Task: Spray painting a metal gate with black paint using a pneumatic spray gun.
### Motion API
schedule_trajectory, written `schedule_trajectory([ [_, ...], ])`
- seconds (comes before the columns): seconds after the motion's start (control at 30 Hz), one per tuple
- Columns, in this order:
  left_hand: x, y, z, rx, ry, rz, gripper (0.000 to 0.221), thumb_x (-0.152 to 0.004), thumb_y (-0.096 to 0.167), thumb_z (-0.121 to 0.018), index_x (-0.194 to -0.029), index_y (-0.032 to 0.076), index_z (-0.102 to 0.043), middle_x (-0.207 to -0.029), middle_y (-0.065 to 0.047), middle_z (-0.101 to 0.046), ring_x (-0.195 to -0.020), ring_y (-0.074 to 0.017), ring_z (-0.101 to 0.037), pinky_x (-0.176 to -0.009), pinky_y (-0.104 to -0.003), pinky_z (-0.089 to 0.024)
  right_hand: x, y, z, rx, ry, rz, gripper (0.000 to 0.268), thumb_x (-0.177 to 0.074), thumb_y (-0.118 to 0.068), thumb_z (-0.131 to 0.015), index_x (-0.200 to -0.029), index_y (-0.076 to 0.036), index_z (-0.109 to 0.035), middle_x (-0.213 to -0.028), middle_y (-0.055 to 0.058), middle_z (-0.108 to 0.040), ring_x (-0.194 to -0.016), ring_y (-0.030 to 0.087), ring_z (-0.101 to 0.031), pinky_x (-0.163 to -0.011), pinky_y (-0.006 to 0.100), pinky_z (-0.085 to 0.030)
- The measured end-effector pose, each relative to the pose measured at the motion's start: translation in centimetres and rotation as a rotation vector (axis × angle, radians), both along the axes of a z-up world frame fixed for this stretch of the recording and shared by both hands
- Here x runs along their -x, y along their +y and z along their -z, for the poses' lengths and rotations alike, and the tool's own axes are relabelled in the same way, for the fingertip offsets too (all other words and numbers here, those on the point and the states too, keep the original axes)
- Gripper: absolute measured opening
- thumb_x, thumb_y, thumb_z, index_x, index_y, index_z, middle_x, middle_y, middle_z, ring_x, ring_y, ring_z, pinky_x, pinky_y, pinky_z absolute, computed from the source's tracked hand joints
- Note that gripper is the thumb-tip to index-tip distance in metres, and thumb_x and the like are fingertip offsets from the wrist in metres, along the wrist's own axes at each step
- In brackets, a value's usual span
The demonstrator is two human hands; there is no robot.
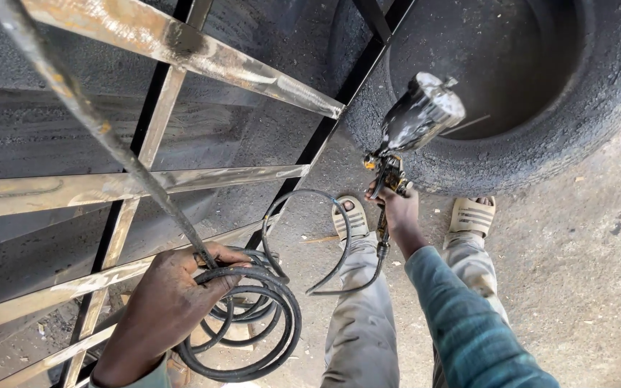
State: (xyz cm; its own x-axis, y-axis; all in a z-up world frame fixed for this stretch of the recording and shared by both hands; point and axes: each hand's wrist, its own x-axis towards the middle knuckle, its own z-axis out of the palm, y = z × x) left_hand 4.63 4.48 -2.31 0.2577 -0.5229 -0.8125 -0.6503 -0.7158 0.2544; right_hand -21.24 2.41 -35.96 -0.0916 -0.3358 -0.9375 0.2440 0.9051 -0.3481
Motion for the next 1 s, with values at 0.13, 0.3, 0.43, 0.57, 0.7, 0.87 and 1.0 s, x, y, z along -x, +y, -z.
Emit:
schedule_trajectory([
  [0.13,0.2,0.4,0.3,0.042,0.022,0.028,0.022,-0.08,0.026,-0.075,-0.097,0.022,-0.089,-0.104,0.009,-0.091,-0.105,-0.0052,-0.081,-0.098,-0.022,-0.054,0.6,-2.5,0.2,0.277,-0.111,0.065,0.018,-0.093,0.006,-0.052,-0.102,0.004,-0.067,-0.103,0.018,-0.072,-0.09,0.029,-0.072,-0.086,0.042,-0.063],
  [0.3,0.8,-0.2,0.2,0.003,0.024,0.028,0.023,-0.08,0.027,-0.075,-0.097,0.022,-0.09,-0.102,0.01,-0.091,-0.102,-0.0037,-0.082,-0.094,-0.021,-0.054,1.4,-4.4,0.6,0.188,-0.021,0.229,0.052,-0.088,0.006,-0.062,-0.132,0.002,-0.035,-0.112,0.016,-0.071,-0.095,0.026,-0.073,-0.091,0.038,-0.062],
  [0.43,0.5,0.4,0.6,0.064,0.044,0.028,0.023,-0.08,0.029,-0.076,-0.097,0.02,-0.09,-0.102,0.008,-0.091,-0.103,-0.0054,-0.081,-0.096,-0.022,-0.054,1.3,-3.1,0.5,0.292,-0.11,0.117,0.019,-0.092,0.008,-0.058,-0.107,0.005,-0.07,-0.103,0.017,-0.074,-0.088,0.029,-0.074,-0.083,0.041,-0.066],
  [0.57,0.4,0.6,0.6,0.092,0.064,0.044,0.024,-0.08,0.028,-0.075,-0.097,0.02,-0.089,-0.108,0.007,-0.09,-0.107,-0.0065,-0.081,-0.099,-0.024,-0.054,0.6,-1.0,0.2,0.178,-0.063,0.025,0.018,-0.088,0.004,-0.06,-0.104,0.007,-0.068,-0.104,0.018,-0.076,-0.084,0.032,-0.077,-0.082,0.032,-0.06],
  [0.7,0.4,0.9,0.8,0.097,0.088,0.027,0.024,-0.082,0.025,-0.074,-0.1,0.018,-0.088,-0.108,0.005,-0.09,-0.107,-0.0073,-0.081,-0.1,-0.024,-0.055,0.2,-0.6,0.0,0.366,-0.146,0.111,0.015,-0.084,0.004,-0.063,-0.095,0.007,-0.073,-0.088,0.015,-0.074,-0.075,0.027,-0.073,-0.074,0.041,-0.067],
  [0.87,1.6,0.1,0.8,0.048,0.022,0.018,0.022,-0.081,0.032,-0.074,-0.095,0.023,-0.089,-0.103,0.011,-0.09,-0.103,-0.0035,-0.08,-0.095,-0.021,-0.052,1.0,-2.1,-6.5,0.339,-0.159,0.083,0.02,-0.082,0.001,-0.069,-0.101,0.004,-0.076,-0.096,0.02,-0.079,-0.085,0.033,-0.079,-0.09,0.041,-0.067],
  [1.0,1.9,-0.3,0.2,0.047,0.015,0.003,0.022,-0.081,0.03,-0.076,-0.097,0.024,-0.089,-0.104,0.011,-0.09,-0.104,-0.0046,-0.081,-0.095,-0.022,-0.053,2.2,-0.7,-9.1,0.496,-0.104,-0.191,0.024,-0.088,-0.012,-0.071,-0.109,0.0,-0.076,-0.115,0.015,-0.078,-0.098,0.029,-0.08,-0.101,0.036,-0.063],
])
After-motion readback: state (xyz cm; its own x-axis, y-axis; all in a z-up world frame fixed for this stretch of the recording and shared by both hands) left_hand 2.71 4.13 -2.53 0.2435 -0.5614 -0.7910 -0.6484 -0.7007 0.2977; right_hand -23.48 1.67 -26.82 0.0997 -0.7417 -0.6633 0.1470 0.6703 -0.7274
